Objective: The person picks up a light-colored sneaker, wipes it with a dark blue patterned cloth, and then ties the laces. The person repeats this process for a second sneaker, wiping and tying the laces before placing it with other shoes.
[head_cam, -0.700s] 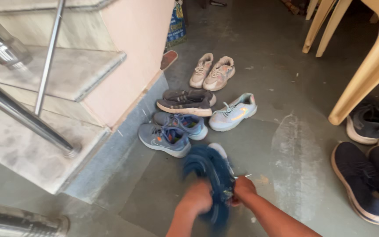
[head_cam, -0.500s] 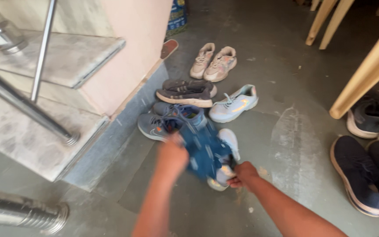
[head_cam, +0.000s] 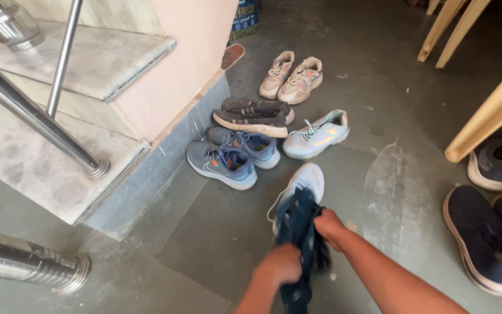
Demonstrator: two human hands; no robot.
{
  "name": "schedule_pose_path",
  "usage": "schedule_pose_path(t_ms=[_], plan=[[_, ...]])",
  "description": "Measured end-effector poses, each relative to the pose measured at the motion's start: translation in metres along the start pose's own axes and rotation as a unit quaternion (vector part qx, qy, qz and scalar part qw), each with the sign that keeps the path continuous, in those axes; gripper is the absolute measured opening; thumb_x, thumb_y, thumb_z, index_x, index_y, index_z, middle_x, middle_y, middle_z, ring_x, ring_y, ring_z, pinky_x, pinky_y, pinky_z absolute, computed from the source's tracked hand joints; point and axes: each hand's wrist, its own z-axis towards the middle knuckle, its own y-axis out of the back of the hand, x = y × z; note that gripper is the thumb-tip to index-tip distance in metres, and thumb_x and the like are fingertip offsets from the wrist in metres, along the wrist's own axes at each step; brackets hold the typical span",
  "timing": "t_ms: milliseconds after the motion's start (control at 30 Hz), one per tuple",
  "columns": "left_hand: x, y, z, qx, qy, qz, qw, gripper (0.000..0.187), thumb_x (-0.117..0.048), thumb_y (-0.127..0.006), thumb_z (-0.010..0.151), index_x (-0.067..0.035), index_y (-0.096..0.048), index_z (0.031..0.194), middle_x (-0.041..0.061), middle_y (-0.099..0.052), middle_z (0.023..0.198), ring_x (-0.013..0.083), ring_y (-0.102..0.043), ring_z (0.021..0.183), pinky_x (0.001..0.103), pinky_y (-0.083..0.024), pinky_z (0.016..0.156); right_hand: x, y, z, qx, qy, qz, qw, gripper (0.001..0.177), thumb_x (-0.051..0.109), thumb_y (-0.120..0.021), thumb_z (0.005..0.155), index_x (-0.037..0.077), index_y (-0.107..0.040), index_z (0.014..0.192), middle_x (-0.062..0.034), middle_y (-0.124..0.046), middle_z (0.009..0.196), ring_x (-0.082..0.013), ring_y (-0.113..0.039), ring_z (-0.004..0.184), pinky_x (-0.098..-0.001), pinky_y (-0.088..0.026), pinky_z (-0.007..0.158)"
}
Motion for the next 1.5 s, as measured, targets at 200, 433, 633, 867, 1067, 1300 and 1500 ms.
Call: schedule_pose_path(t_ms=[200,433,633,867,1067,1300,1500], plan=[[0.011,0.100,-0.018,-0.281,0.091,-0.132,0.946,0.019,-0.013,-0.055,0.095,-0.007,-0.071,0.103,0.022,-0.071,0.105,0.0421,-0.068,0.101,0.051,-0.054,0.085,-0.005,0.001,0.001,0.084,0.013,0.105,0.991,0.063,-0.004,-0.037,0.090,0.010,-0.047,0.151,-0.0117,-0.069,0.127,-0.0226,-0.073,0.108,-0.0340,-0.057,0.093],[0.011,0.176,-0.080,-0.771,-0.119,-0.120,0.615,0.063,0.016,-0.051,0.082,0.002,-0.059,0.142,0.029,-0.047,0.150,0.0416,-0.053,0.139,0.045,-0.044,0.118,0.002,-0.005,0.006,0.035,-0.012,0.087,0.996,0.060,-0.002,-0.048,0.094,0.008,-0.040,0.153,-0.0189,-0.069,0.127,-0.0265,-0.072,0.112,-0.0397,-0.060,0.094],[0.017,0.048,-0.030,-0.116,0.072,0.065,0.989,0.032,-0.009,-0.062,0.091,-0.008,-0.070,0.122,0.024,-0.065,0.126,0.0383,-0.064,0.117,0.049,-0.051,0.098,0.007,-0.023,0.008,-0.140,0.080,-0.112,0.981,0.045,0.008,-0.054,0.093,0.014,-0.065,0.137,-0.0153,-0.072,0.125,-0.0307,-0.069,0.116,-0.0407,-0.053,0.098],[0.051,0.074,-0.027,-0.357,0.074,-0.094,0.926,0.034,-0.001,-0.063,0.079,-0.017,-0.080,0.105,0.019,-0.070,0.107,0.0396,-0.066,0.106,0.048,-0.052,0.094,0.013,-0.024,0.009,-0.133,0.187,-0.288,0.930,0.053,0.010,-0.059,0.089,0.019,-0.057,0.142,-0.0169,-0.067,0.130,-0.0382,-0.062,0.120,-0.0444,-0.050,0.102],[0.049,0.183,-0.066,-0.600,0.052,-0.090,0.793,0.055,0.006,-0.062,0.075,-0.018,-0.074,0.124,0.024,-0.057,0.137,0.0433,-0.059,0.122,0.046,-0.048,0.106,0.020,-0.034,0.000,-0.083,0.275,-0.356,0.889,0.052,0.013,-0.063,0.086,0.019,-0.057,0.137,-0.0103,-0.051,0.150,-0.0312,-0.050,0.135,-0.0405,-0.041,0.113],[0.028,0.184,-0.065,-0.476,0.180,-0.034,0.860,0.094,-0.025,-0.080,0.079,-0.024,-0.030,0.158,0.023,-0.016,0.164,0.0483,-0.013,0.148,0.067,-0.024,0.110,0.021,-0.041,-0.003,-0.019,0.213,-0.395,0.893,0.033,0.017,-0.059,0.095,0.019,-0.070,0.125,-0.0022,-0.053,0.150,-0.0277,-0.034,0.151,-0.0390,-0.032,0.121],[0.020,0.138,-0.055,-0.436,0.154,-0.064,0.884,0.088,-0.030,-0.080,0.080,-0.023,-0.033,0.153,0.022,-0.020,0.162,0.0473,-0.016,0.150,0.060,-0.025,0.115,0.004,-0.034,0.001,0.072,0.263,-0.439,0.856,0.049,-0.001,-0.059,0.081,0.016,-0.065,0.126,-0.0115,-0.055,0.143,-0.0315,-0.049,0.140,-0.0350,-0.040,0.117]])
